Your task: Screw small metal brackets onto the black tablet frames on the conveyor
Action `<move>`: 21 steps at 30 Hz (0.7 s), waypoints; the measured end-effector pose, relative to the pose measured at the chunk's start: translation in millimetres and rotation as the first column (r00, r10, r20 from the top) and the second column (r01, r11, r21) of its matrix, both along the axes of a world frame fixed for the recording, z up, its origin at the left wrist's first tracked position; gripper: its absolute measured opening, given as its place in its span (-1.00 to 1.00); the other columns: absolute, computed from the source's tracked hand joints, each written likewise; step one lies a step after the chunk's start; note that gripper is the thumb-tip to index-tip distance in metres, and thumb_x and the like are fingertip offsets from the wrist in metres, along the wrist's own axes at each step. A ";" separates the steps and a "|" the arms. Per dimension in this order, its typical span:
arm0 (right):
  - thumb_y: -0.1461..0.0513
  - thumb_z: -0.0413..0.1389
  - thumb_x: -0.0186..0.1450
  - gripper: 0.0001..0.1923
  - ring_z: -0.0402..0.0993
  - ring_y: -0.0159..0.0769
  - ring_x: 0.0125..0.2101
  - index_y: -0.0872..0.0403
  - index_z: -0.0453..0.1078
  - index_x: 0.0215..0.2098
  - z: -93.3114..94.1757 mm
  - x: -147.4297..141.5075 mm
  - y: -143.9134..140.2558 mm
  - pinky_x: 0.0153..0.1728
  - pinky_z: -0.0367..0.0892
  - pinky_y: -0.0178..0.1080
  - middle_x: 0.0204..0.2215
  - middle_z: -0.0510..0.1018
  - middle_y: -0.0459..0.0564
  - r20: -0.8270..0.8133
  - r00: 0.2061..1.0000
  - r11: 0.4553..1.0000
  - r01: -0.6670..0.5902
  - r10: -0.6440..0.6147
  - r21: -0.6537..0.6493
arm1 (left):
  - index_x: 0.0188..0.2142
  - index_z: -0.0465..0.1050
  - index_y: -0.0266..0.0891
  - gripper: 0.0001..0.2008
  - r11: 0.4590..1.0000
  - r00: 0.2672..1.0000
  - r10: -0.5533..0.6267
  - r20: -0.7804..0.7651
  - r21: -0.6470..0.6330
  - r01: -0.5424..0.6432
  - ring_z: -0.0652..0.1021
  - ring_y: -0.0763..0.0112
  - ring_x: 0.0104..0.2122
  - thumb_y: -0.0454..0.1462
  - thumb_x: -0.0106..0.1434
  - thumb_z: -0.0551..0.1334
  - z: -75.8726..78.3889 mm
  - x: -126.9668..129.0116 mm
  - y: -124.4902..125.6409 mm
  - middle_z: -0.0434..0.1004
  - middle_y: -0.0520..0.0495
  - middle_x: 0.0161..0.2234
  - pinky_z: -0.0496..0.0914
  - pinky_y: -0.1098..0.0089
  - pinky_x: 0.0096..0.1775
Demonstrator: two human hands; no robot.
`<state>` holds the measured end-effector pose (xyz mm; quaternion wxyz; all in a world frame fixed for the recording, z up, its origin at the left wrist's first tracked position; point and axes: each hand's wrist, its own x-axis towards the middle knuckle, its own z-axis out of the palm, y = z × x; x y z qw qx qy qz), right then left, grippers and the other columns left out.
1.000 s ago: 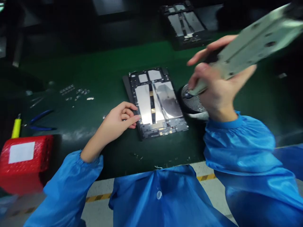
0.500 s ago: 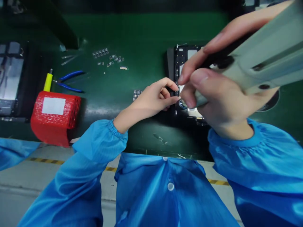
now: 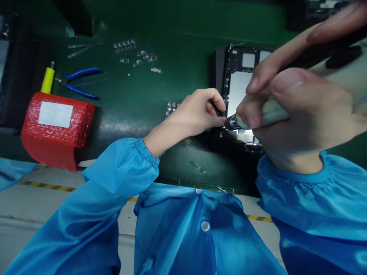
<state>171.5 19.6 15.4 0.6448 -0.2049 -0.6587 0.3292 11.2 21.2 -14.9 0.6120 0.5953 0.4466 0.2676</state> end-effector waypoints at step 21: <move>0.19 0.40 0.35 -0.68 0.50 -0.34 -0.50 0.15 0.65 0.04 3.2 -10.5 1.5 -0.65 0.26 -0.33 -0.36 0.48 0.02 -0.063 0.998 1.000 -0.003 0.004 0.014 | -0.24 0.51 -0.22 -0.75 1.000 0.996 0.013 0.083 -0.023 -0.011 0.57 0.47 -0.46 -0.51 0.31 0.50 -7.7 -1.5 -1.3 0.55 0.07 -0.44 0.48 0.39 -0.39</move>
